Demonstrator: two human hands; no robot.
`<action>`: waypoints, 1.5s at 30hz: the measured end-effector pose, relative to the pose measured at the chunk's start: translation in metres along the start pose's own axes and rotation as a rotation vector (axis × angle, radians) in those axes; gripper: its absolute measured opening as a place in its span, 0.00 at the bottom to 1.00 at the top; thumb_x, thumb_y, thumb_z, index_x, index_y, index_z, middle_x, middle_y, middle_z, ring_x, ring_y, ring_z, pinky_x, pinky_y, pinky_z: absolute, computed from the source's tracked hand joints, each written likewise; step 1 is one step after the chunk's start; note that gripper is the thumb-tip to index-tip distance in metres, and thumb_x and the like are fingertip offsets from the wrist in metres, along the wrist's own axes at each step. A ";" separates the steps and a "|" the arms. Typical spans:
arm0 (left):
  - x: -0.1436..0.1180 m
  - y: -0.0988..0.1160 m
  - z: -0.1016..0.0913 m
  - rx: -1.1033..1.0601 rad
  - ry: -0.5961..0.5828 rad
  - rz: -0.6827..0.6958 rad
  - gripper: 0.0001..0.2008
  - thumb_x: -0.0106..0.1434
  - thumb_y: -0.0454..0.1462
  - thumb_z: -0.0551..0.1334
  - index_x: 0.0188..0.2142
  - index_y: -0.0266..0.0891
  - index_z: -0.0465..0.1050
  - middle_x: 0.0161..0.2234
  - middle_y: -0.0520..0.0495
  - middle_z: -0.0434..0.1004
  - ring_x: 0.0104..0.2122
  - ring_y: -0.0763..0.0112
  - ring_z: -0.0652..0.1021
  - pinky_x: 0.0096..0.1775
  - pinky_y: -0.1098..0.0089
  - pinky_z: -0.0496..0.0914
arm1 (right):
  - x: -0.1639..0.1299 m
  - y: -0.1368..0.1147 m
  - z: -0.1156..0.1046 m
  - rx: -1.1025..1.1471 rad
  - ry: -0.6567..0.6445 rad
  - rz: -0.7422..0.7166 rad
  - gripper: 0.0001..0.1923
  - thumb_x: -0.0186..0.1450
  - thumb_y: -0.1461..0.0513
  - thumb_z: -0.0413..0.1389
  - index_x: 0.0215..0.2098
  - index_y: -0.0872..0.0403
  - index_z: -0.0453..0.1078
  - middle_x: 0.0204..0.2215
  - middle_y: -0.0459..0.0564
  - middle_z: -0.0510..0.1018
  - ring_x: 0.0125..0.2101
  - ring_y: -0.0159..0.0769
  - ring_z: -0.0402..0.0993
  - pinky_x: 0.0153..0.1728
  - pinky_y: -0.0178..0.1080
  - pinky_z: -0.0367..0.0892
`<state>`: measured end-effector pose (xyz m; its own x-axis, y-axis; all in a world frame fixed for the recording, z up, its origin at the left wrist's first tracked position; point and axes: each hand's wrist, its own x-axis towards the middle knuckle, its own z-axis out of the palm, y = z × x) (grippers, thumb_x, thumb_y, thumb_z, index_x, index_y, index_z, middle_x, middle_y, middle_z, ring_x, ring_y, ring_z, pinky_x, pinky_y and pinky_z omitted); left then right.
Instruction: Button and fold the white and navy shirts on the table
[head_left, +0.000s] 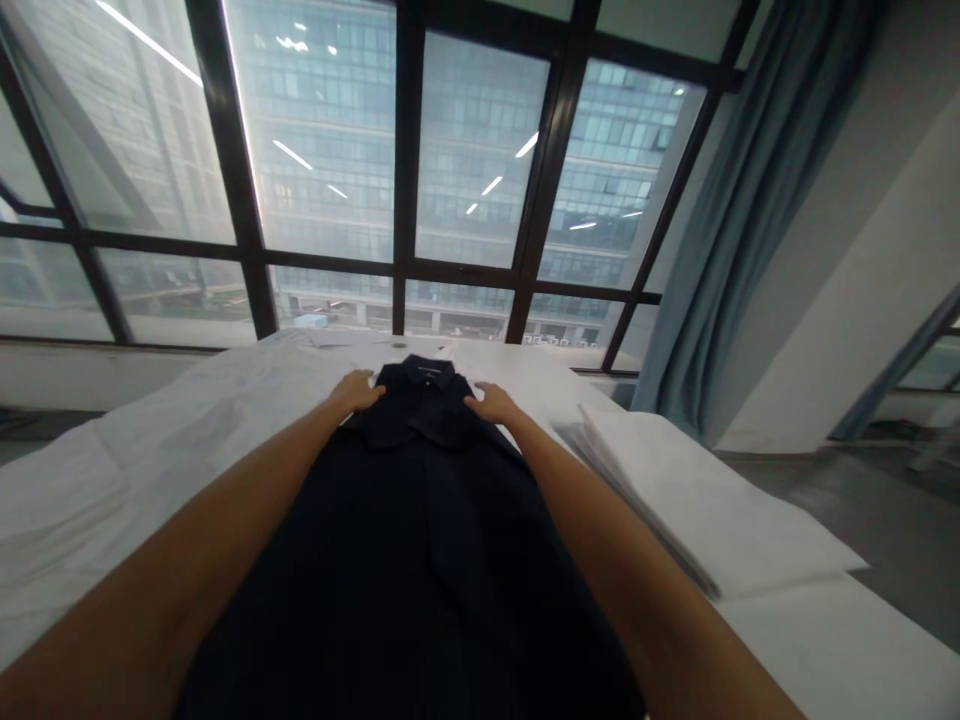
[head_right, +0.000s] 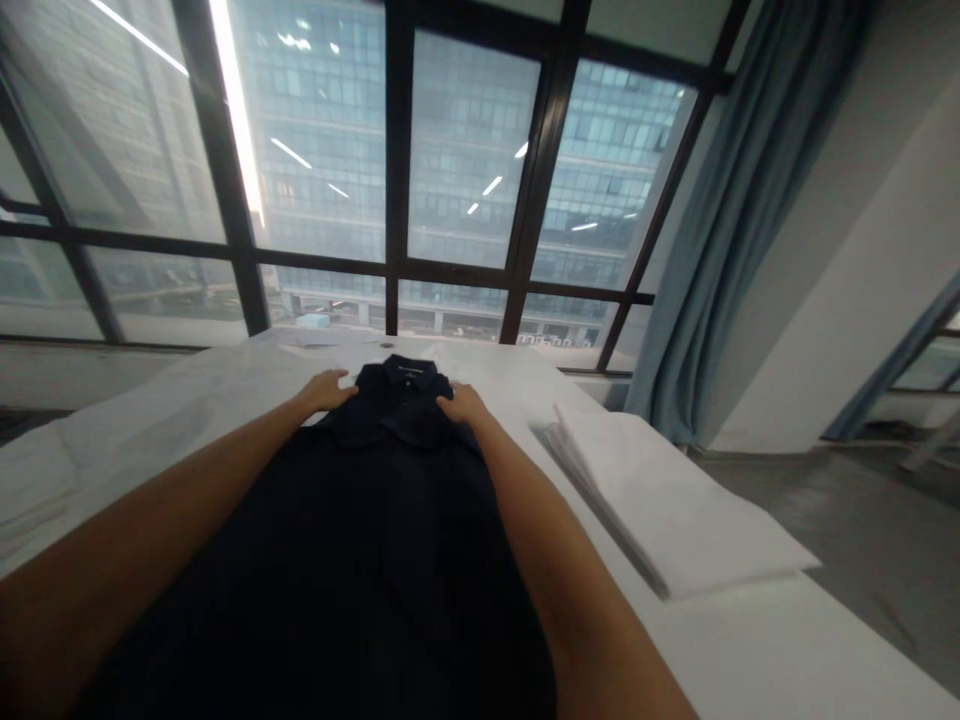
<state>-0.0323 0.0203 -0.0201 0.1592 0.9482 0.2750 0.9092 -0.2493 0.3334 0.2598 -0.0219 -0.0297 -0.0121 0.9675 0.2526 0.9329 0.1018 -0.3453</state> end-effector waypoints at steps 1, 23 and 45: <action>-0.021 -0.004 0.005 0.029 -0.043 0.024 0.28 0.61 0.42 0.60 0.57 0.27 0.65 0.57 0.31 0.66 0.58 0.52 0.66 0.57 0.61 0.60 | -0.020 0.005 0.003 -0.043 -0.069 -0.038 0.29 0.64 0.54 0.54 0.59 0.61 0.64 0.56 0.60 0.69 0.57 0.46 0.64 0.57 0.40 0.58; -0.299 -0.040 -0.061 0.211 -0.306 -0.259 0.22 0.58 0.51 0.57 0.36 0.35 0.76 0.40 0.36 0.79 0.41 0.55 0.79 0.38 0.67 0.70 | -0.253 0.046 -0.044 -0.106 -0.170 0.309 0.40 0.51 0.51 0.66 0.55 0.64 0.63 0.50 0.67 0.73 0.48 0.49 0.72 0.42 0.39 0.67; -0.301 -0.015 -0.071 -0.229 -0.102 -0.180 0.15 0.55 0.44 0.58 0.35 0.37 0.77 0.33 0.46 0.82 0.36 0.60 0.80 0.35 0.71 0.71 | -0.288 -0.033 -0.056 0.698 -0.777 -0.361 0.29 0.56 0.45 0.60 0.47 0.57 0.70 0.32 0.53 0.79 0.31 0.35 0.76 0.30 0.36 0.68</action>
<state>-0.1206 -0.2751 -0.0437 0.0520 0.9931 0.1048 0.8179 -0.1026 0.5662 0.2526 -0.3170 -0.0409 -0.6934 0.7119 -0.1110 0.4243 0.2790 -0.8614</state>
